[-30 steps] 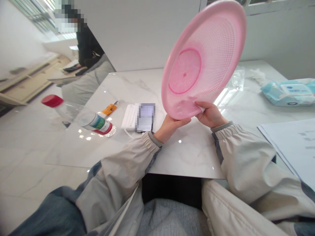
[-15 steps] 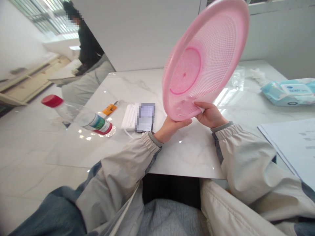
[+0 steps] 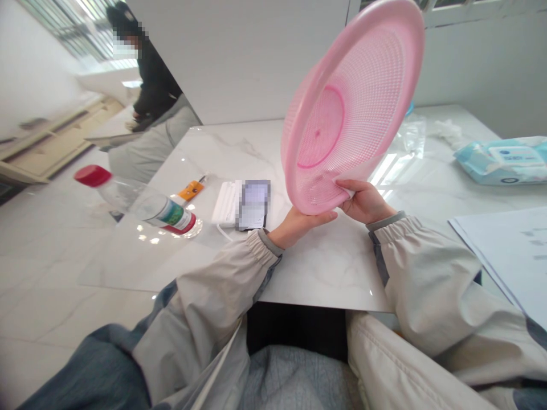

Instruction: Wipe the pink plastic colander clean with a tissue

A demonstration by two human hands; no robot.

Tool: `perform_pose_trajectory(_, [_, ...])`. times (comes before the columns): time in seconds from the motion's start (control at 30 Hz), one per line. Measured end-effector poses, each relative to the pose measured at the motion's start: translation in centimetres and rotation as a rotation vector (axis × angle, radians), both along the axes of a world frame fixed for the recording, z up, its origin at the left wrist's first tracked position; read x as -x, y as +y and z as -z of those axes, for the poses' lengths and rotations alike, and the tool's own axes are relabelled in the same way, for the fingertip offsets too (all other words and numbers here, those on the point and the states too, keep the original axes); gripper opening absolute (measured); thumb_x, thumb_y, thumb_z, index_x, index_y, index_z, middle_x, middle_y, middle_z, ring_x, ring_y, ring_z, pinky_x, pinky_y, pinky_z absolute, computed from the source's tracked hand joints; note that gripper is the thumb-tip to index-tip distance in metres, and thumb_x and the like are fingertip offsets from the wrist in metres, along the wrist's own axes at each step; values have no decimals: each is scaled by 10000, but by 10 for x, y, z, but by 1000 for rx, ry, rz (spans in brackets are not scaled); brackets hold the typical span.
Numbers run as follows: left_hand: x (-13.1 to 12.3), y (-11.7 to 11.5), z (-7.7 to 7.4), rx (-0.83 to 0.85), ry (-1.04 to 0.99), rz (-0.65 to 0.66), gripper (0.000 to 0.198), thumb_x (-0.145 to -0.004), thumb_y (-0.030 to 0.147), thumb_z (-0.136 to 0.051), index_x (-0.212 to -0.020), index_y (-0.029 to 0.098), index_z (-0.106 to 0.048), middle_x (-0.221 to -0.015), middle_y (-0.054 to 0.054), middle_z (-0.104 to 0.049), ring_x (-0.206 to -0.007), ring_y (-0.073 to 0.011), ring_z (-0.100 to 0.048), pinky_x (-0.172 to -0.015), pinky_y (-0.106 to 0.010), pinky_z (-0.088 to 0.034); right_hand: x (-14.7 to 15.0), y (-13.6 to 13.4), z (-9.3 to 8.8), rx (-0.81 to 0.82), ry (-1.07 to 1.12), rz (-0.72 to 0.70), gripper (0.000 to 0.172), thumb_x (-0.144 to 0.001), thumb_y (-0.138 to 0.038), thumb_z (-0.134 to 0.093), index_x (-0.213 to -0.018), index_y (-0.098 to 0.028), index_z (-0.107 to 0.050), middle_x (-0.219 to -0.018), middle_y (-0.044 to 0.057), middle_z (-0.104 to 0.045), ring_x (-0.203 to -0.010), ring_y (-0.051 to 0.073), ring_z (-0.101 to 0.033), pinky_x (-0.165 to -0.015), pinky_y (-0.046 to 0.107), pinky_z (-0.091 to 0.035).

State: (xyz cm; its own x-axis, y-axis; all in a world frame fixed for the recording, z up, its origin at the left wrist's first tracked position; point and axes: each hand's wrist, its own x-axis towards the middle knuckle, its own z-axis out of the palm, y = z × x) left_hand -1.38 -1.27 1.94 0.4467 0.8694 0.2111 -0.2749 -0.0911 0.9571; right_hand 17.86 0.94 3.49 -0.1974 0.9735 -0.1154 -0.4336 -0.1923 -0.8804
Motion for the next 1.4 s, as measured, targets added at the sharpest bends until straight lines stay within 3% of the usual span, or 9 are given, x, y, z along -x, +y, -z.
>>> perform_pose_trajectory(0.17, [1,1,0,-58,38,12,982,-786,439,-972,-1642,243,-533,-1737,-144,-531,-1665,-374,-443,-1393,-575,-374,2,-2,0,3,-4,-6,385,-880,-181,-782,-1246,-297,-802,-1410,-2,-815,-1533,296,-635,-1297,455,-554])
perform_pose_trajectory(0.33, [1,3,4,-88,56,-25,903,-817,456,-956,-1610,250,-577,-1678,-132,-603,-1627,-365,-498,-1368,-579,-407,0,0,1,11,-29,-4,383,-888,-199,-785,-1265,-265,-803,-1439,39,-801,-1528,306,-640,-1280,439,-569])
perform_pose_trajectory(0.53, [-1,5,12,-102,41,-40,869,-839,439,-948,-1593,206,-585,-1631,-166,-640,-1552,-344,-585,-1310,-546,-479,-4,1,4,24,-66,-31,352,-908,-241,-771,-1251,-303,-819,-1400,5,-818,-1515,319,-651,-1269,460,-581])
perform_pose_trajectory(0.7, [-2,5,15,-109,58,-74,772,-872,429,-912,-1558,231,-617,-1597,-137,-675,-1527,-334,-606,-1280,-541,-510,-5,2,5,35,-51,-18,364,-901,-215,-780,-1251,-309,-815,-1340,-1,-843,-1474,303,-688,-1198,437,-647])
perform_pose_trajectory(0.83, [-1,4,14,-67,73,-162,627,-849,479,-920,-1371,190,-729,-1446,-153,-763,-1453,-375,-657,-1236,-583,-539,-5,3,6,59,-17,5,361,-898,-175,-764,-1236,-290,-813,-1356,7,-838,-1404,280,-740,-1137,403,-684])
perform_pose_trajectory(1.07, [-1,2,11,-28,79,-205,700,-795,480,-972,-1383,194,-721,-1443,-159,-759,-1460,-395,-649,-1235,-601,-536,-8,4,8,59,-31,6,354,-914,-156,-732,-1244,-234,-836,-1267,30,-868,-1153,264,-850,-893,320,-763])
perform_pose_trajectory(1.27, [-1,5,10,-112,55,-104,825,-816,495,-952,-1532,237,-634,-1602,-138,-666,-1547,-363,-585,-1320,-577,-461,-7,2,5,64,-15,-28,371,-891,-163,-774,-1236,-287,-833,-1328,-11,-847,-1329,279,-786,-1134,409,-686])
perform_pose_trajectory(1.4, [-3,8,12,-146,72,-74,843,-817,487,-945,-1550,235,-614,-1627,-146,-645,-1572,-367,-560,-1330,-570,-451,-5,0,5,70,-27,-41,376,-900,-189,-774,-1262,-273,-830,-1355,10,-838,-1348,283,-776,-1170,416,-656])
